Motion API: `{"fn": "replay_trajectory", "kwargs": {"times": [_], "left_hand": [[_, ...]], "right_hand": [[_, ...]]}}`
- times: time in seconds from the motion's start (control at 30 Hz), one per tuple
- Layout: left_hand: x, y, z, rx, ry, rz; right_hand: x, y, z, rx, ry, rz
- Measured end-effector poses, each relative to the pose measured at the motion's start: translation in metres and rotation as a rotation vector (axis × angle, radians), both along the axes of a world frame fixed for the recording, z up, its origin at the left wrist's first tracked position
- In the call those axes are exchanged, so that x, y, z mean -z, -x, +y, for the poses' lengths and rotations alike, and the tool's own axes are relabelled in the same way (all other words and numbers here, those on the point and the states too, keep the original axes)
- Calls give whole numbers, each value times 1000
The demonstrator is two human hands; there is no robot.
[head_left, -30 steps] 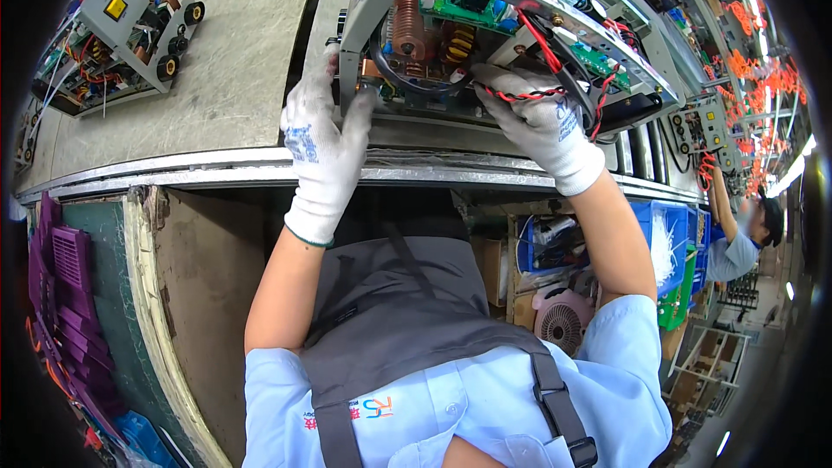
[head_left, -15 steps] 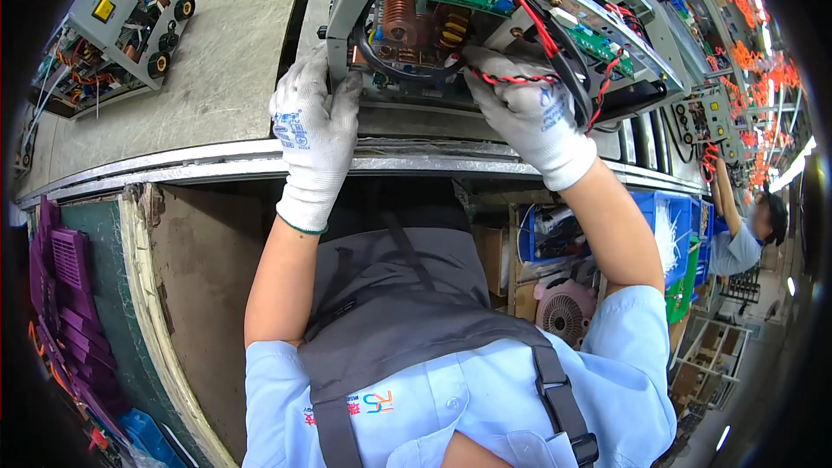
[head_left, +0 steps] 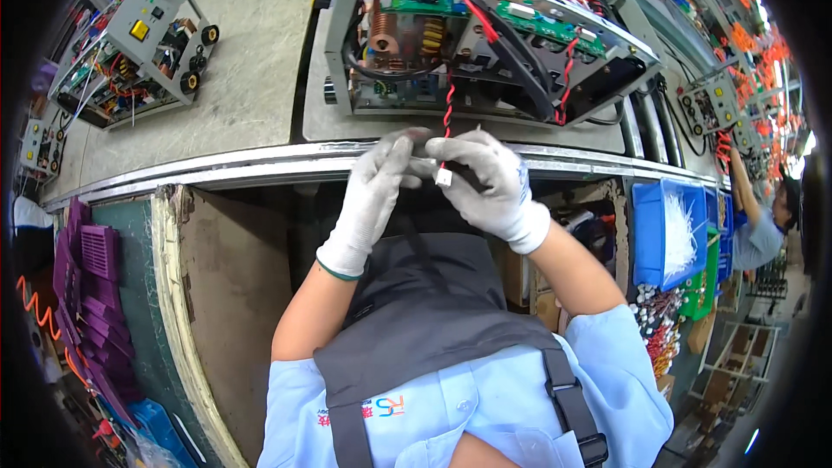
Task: The person organizes and secures internal wiring within an electronic device chassis using zip ties. They connect multi-colored wire harnesses to circuit boards, route cables through the frame, and attach a power cord to the unit. The person also uses a handheld testing device to check connections on the circuit board.
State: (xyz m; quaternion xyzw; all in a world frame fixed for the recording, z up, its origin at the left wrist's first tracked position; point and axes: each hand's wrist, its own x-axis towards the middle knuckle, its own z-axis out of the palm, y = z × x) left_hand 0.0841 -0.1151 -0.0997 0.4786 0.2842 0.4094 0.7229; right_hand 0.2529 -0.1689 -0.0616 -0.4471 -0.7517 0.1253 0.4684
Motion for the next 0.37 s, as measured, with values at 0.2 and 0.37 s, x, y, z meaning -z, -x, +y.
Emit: {"fn": "replay_trajectory", "kwargs": {"times": [0.2, 0.37], "left_hand": [[-10, -27, 14, 153, 110, -192], [-12, -40, 12, 133, -68, 365]], "right_hand": [[10, -5, -36, 173, 102, 201], [22, -13, -24, 476, 477, 653]]}}
